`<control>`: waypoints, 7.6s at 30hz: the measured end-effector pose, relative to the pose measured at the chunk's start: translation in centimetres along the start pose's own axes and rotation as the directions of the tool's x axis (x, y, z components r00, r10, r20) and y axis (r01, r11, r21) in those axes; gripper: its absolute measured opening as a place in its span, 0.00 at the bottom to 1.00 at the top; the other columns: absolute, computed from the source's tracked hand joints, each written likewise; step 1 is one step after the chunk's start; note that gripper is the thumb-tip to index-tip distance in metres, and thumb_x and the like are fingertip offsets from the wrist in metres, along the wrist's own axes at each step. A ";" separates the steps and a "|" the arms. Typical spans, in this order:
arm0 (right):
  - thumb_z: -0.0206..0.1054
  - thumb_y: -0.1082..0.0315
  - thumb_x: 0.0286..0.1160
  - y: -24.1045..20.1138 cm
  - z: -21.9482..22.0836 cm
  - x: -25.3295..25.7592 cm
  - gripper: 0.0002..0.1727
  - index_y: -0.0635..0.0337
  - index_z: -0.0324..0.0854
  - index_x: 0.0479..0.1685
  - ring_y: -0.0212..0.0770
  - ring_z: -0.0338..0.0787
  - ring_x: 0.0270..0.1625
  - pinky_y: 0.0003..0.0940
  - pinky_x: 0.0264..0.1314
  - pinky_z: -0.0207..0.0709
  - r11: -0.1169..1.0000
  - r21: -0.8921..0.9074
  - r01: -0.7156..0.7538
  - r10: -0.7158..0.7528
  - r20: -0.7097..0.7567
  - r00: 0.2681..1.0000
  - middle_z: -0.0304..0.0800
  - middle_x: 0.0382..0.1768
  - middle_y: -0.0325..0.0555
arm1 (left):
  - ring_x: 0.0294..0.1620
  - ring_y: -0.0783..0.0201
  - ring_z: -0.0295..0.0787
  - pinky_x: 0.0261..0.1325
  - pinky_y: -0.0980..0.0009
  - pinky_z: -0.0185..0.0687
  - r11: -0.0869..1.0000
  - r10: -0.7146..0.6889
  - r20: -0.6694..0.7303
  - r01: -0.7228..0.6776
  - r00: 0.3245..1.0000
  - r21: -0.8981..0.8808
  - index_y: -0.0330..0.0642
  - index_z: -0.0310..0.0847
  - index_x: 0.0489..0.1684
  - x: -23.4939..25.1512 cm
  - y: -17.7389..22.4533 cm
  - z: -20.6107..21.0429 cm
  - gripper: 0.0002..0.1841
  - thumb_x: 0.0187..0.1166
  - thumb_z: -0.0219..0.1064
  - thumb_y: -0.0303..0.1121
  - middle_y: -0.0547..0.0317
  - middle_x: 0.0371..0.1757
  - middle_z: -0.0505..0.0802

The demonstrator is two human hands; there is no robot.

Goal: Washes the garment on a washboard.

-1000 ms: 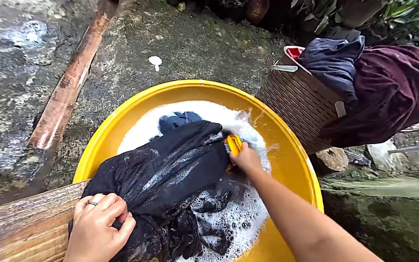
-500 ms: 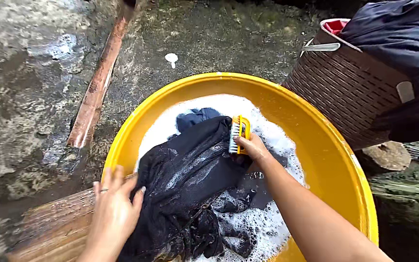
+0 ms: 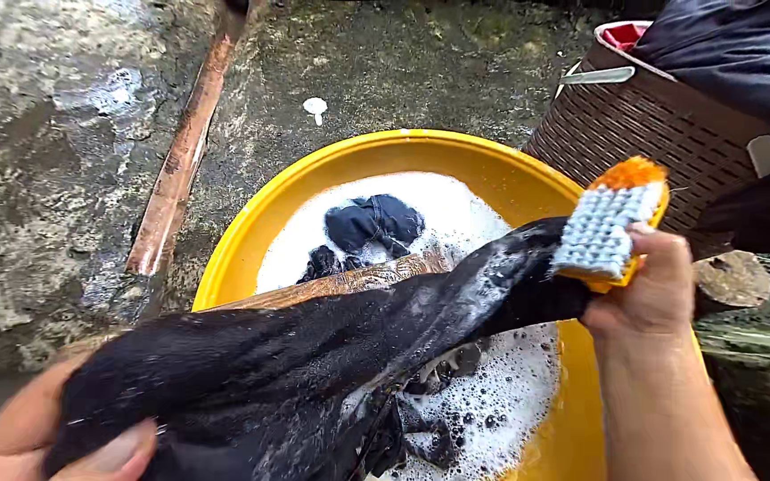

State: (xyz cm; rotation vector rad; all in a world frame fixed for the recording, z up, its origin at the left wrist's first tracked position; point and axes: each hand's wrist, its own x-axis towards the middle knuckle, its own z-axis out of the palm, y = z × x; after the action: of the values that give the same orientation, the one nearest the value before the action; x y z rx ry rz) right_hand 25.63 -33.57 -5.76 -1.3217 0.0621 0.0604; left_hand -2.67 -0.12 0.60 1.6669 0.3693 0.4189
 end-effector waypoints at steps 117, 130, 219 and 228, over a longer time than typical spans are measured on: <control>0.66 0.52 0.83 5.4 1.3 0.1 0.18 0.57 0.83 0.58 0.32 0.89 0.38 0.34 0.41 0.86 0.901 -0.215 -0.376 0.289 -0.346 0.893 0.88 0.39 0.39 | 0.29 0.69 0.79 0.37 0.65 0.76 0.853 -0.291 0.058 0.231 0.955 0.467 0.43 0.83 0.48 6.6 -8.1 9.6 0.09 0.90 0.58 0.35 0.63 0.27 0.84; 0.73 0.51 0.77 13.7 -6.2 -4.3 0.41 0.74 0.68 0.80 0.68 0.77 0.79 0.62 0.83 0.67 0.455 -0.764 -0.458 -0.024 -0.525 0.851 0.76 0.75 0.75 | 0.84 0.35 0.69 0.82 0.24 0.50 0.284 0.028 0.267 -0.264 0.963 0.922 0.48 0.94 0.44 7.7 -12.3 8.7 0.08 0.77 0.69 0.36 0.44 0.74 0.86; 0.72 0.42 0.73 12.4 10.1 -6.0 0.35 0.58 0.81 0.73 0.57 0.96 0.46 0.58 0.45 0.88 0.160 -0.808 0.567 0.274 0.588 0.761 0.93 0.50 0.58 | 0.81 0.35 0.75 0.81 0.31 0.59 0.245 0.020 0.312 -0.307 0.950 0.919 0.63 0.90 0.67 4.4 -14.3 6.2 0.28 0.69 0.64 0.59 0.43 0.81 0.81; 0.68 0.43 0.79 10.9 9.3 3.2 0.38 0.66 0.70 0.76 0.67 0.92 0.59 0.69 0.59 0.82 0.086 -0.985 -0.149 0.338 -0.112 0.934 0.90 0.55 0.68 | 0.80 0.35 0.76 0.80 0.31 0.59 0.228 -0.016 0.277 -0.267 0.961 0.936 0.65 0.88 0.70 4.5 -13.7 6.9 0.30 0.66 0.65 0.59 0.43 0.82 0.80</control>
State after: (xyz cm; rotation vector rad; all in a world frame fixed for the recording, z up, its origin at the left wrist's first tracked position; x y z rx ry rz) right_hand 28.10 -21.83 -14.21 -2.7224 0.1359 0.6088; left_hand 4.56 -2.19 -13.56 3.0272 0.3239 0.0322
